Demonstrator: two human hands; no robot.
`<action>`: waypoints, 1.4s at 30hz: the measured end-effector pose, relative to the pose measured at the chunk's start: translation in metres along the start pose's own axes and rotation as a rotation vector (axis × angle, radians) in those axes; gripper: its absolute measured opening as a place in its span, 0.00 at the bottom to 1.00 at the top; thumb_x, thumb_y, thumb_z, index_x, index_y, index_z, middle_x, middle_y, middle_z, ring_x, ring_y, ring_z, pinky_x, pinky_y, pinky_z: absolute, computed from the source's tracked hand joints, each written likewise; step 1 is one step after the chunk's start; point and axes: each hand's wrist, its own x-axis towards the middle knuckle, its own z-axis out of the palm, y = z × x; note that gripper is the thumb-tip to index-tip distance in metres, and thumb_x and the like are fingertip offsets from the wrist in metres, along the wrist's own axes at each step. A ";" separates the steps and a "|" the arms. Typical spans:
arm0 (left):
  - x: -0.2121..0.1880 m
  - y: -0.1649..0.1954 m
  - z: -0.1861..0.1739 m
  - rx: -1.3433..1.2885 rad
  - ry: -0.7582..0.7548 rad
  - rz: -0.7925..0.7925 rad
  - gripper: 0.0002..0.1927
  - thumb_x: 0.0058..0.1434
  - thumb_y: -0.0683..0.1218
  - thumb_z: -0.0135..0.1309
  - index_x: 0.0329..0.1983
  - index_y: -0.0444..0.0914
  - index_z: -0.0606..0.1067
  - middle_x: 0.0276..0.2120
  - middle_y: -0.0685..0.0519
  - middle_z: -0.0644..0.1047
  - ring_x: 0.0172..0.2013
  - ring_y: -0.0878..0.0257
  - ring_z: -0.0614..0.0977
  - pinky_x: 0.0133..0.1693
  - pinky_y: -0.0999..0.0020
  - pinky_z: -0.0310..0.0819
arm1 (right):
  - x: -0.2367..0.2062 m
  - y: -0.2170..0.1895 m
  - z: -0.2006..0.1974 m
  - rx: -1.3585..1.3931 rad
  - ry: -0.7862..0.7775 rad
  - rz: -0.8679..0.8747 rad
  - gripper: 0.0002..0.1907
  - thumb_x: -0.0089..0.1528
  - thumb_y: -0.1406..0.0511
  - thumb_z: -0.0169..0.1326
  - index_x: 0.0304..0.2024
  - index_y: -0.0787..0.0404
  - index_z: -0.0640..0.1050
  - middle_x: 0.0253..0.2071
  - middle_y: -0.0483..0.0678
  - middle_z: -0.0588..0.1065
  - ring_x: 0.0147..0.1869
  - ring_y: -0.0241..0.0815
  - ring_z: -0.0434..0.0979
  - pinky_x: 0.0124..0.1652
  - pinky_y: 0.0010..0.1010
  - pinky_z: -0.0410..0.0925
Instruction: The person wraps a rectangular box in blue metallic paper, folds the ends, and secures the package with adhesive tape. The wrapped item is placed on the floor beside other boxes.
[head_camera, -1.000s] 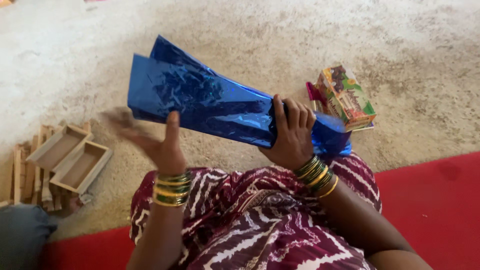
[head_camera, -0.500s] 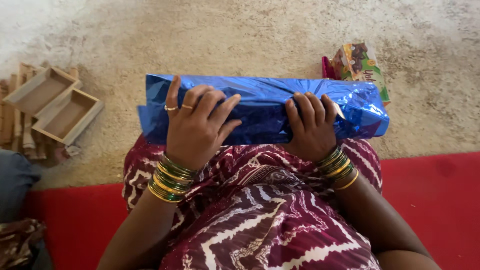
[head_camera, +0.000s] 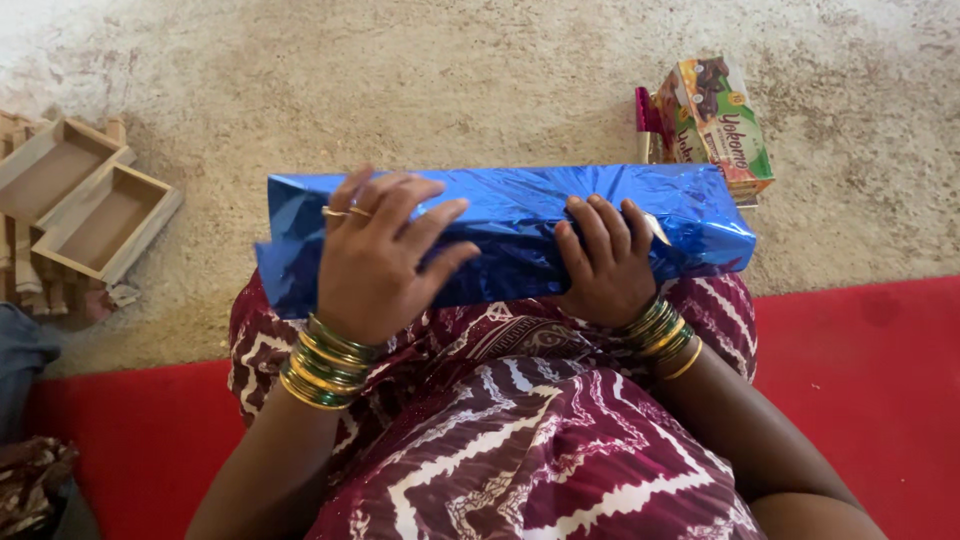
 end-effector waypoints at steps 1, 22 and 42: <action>0.001 0.005 0.005 0.016 -0.005 0.041 0.19 0.55 0.56 0.63 0.44 0.42 0.82 0.45 0.52 0.79 0.50 0.55 0.78 0.61 0.53 0.61 | -0.002 -0.001 0.001 0.000 -0.006 -0.007 0.42 0.63 0.37 0.54 0.60 0.64 0.69 0.66 0.60 0.67 0.70 0.62 0.66 0.68 0.61 0.52; -0.058 -0.102 -0.027 -0.114 -0.359 -0.366 0.37 0.64 0.69 0.57 0.69 0.43 0.72 0.66 0.47 0.74 0.66 0.45 0.71 0.66 0.40 0.54 | -0.005 0.001 -0.006 0.019 -0.070 -0.027 0.38 0.61 0.42 0.53 0.59 0.65 0.73 0.64 0.60 0.70 0.69 0.61 0.68 0.67 0.61 0.55; -0.090 -0.099 -0.008 -1.093 0.178 -0.928 0.34 0.64 0.32 0.59 0.72 0.36 0.62 0.31 0.55 0.78 0.32 0.73 0.76 0.37 0.80 0.71 | -0.001 0.001 -0.003 -0.036 -0.100 -0.019 0.37 0.57 0.47 0.60 0.61 0.62 0.72 0.65 0.59 0.69 0.69 0.59 0.68 0.68 0.59 0.55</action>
